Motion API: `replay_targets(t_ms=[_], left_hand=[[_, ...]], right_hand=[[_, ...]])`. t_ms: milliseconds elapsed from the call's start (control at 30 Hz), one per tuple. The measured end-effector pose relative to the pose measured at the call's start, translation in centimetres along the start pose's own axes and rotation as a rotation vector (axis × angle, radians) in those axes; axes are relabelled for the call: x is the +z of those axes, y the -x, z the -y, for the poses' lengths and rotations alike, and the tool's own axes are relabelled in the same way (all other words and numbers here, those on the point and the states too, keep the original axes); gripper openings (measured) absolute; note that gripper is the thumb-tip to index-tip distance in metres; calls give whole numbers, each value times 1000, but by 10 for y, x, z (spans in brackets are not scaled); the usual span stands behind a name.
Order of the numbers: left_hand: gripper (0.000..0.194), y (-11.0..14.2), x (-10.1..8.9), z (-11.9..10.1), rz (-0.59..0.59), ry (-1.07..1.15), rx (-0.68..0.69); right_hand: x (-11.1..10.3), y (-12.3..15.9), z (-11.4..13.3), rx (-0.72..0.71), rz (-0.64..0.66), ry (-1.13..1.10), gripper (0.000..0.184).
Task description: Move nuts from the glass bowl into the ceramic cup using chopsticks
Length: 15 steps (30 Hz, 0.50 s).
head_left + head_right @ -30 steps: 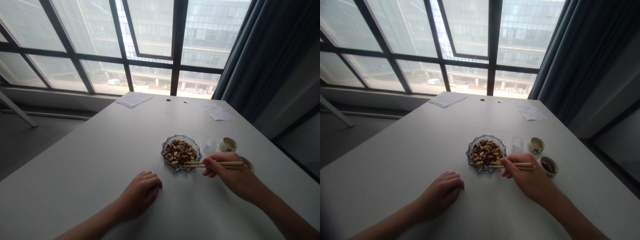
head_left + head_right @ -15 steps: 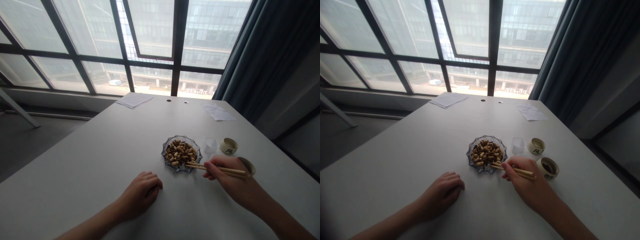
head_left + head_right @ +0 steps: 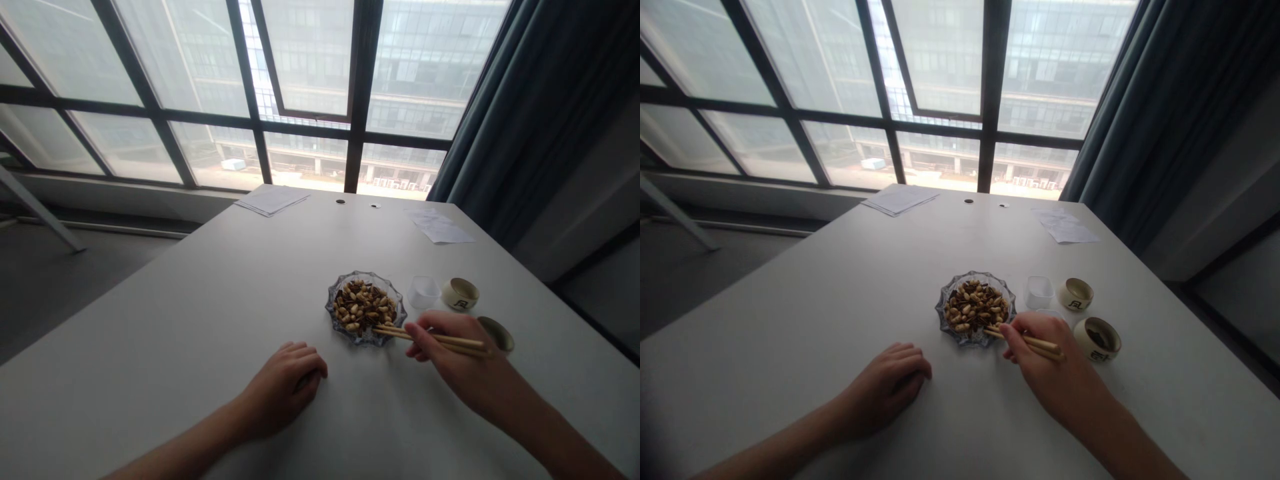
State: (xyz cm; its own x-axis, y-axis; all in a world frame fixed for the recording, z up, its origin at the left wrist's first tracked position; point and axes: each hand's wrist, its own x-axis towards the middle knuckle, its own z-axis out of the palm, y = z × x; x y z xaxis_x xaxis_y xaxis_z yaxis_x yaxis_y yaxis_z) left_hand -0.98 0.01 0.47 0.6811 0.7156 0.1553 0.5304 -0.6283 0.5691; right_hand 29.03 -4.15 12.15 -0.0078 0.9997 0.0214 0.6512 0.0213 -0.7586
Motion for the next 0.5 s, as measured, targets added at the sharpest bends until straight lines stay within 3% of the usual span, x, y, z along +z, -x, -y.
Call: replay_targets(t_ms=[167,267,400,500], left_hand=[[22,0,0,0,-1,1,4],[23,1,1,1,-2,2,2],[23,1,2,2,1,0,-2],[22,1,2,2,5,-6,-3]], right_hand=[[1,1,-9,2,-11,-46,47],[-5,7,-11,22,-85,-119,46],[-28,30,-17,67,-366,-212,41],[-55,53,-40,68,-662,-232,31]])
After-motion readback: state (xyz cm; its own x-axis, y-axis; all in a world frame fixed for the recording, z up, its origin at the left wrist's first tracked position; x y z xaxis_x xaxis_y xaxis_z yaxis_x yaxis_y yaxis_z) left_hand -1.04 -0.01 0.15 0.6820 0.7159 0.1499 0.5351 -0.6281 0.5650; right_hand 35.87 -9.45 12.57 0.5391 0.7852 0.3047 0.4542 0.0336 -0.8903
